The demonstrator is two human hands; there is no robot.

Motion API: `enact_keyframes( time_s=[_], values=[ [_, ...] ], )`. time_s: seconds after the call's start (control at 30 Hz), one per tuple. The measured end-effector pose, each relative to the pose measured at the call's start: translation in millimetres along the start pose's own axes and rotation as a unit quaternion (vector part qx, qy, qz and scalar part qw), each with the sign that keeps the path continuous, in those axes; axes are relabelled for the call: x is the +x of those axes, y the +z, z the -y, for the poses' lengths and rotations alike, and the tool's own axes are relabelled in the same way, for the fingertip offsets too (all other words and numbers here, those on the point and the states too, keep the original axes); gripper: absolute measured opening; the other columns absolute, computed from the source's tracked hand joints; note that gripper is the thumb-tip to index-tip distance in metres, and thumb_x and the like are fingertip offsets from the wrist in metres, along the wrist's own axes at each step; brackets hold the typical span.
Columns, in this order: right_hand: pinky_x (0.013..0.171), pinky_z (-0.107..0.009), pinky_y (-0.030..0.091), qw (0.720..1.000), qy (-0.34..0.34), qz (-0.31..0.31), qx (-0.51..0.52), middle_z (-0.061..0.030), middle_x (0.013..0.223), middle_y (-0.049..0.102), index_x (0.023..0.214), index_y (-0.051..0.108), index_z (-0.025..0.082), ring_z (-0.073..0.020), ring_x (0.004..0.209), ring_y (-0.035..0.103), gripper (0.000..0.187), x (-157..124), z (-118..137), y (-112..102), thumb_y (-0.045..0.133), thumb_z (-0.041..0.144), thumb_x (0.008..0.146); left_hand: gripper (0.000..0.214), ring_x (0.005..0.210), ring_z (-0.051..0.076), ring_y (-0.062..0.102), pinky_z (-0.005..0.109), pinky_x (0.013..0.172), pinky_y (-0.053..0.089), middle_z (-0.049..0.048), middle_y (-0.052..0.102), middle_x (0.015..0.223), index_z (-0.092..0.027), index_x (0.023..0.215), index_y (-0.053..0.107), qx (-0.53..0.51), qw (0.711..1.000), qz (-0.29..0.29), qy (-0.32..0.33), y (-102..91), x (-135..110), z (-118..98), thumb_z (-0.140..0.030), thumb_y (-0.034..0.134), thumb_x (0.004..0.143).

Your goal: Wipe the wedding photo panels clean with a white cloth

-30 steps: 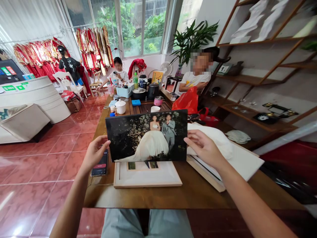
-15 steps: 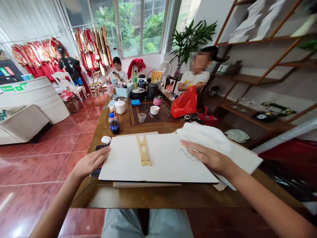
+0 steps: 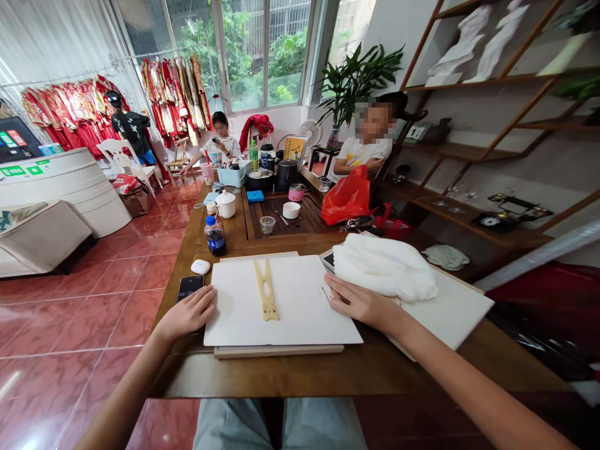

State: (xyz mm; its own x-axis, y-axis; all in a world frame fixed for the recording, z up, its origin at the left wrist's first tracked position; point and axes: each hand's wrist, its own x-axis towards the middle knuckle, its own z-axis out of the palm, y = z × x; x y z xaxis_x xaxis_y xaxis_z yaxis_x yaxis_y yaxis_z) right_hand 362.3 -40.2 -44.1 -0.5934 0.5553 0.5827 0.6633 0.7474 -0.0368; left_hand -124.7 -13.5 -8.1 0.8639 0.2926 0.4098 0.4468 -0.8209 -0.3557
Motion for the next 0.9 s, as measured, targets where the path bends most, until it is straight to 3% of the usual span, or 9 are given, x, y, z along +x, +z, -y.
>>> enact_keyframes(
  time_s=[0.27,0.67,0.77,0.9],
  values=[
    [0.103,-0.047,0.059,0.997,0.063,0.023,0.025,-0.0064,0.125,0.075,0.082,0.065,0.027,-0.0257,0.124,0.066,0.030,1,4,9,0.051,0.003,0.094,0.017,0.129,0.027,0.064,0.044,0.107,0.056,0.0154,0.070,0.129,-0.017,0.104,0.063,-0.060,0.996,0.032,-0.052,5.7,-2,-2,-0.009,0.048,0.101],
    [0.098,-0.047,0.062,0.998,0.055,0.034,0.013,-0.0087,0.123,0.075,0.081,0.065,0.026,-0.0264,0.119,0.069,0.034,4,8,5,0.044,0.003,0.094,0.015,0.130,0.027,0.062,0.043,0.107,0.056,0.0150,0.069,0.129,-0.017,0.101,0.061,-0.002,0.999,0.036,-0.017,2.8,-2,-7,-0.009,0.048,0.101],
    [0.097,-0.049,0.062,0.997,0.062,0.036,0.003,-0.0106,0.126,0.074,0.092,0.069,0.025,-0.0287,0.119,0.069,0.038,10,12,-9,0.041,0.000,0.091,0.018,0.131,0.026,0.062,0.043,0.109,0.054,0.0151,0.068,0.131,-0.017,0.104,0.062,-0.021,0.998,0.048,-0.028,-3.7,-2,-6,-0.008,0.047,0.101],
    [0.103,-0.057,0.058,0.997,0.076,-0.005,-0.012,-0.0086,0.132,0.071,0.117,0.071,0.029,-0.0321,0.120,0.068,0.042,37,43,-59,0.044,0.007,0.093,0.029,0.125,0.026,0.065,0.043,0.110,0.050,0.0148,0.070,0.129,-0.016,0.118,0.063,0.006,0.995,0.087,-0.042,-19.7,3,-4,-0.003,0.047,0.097]
  ],
)
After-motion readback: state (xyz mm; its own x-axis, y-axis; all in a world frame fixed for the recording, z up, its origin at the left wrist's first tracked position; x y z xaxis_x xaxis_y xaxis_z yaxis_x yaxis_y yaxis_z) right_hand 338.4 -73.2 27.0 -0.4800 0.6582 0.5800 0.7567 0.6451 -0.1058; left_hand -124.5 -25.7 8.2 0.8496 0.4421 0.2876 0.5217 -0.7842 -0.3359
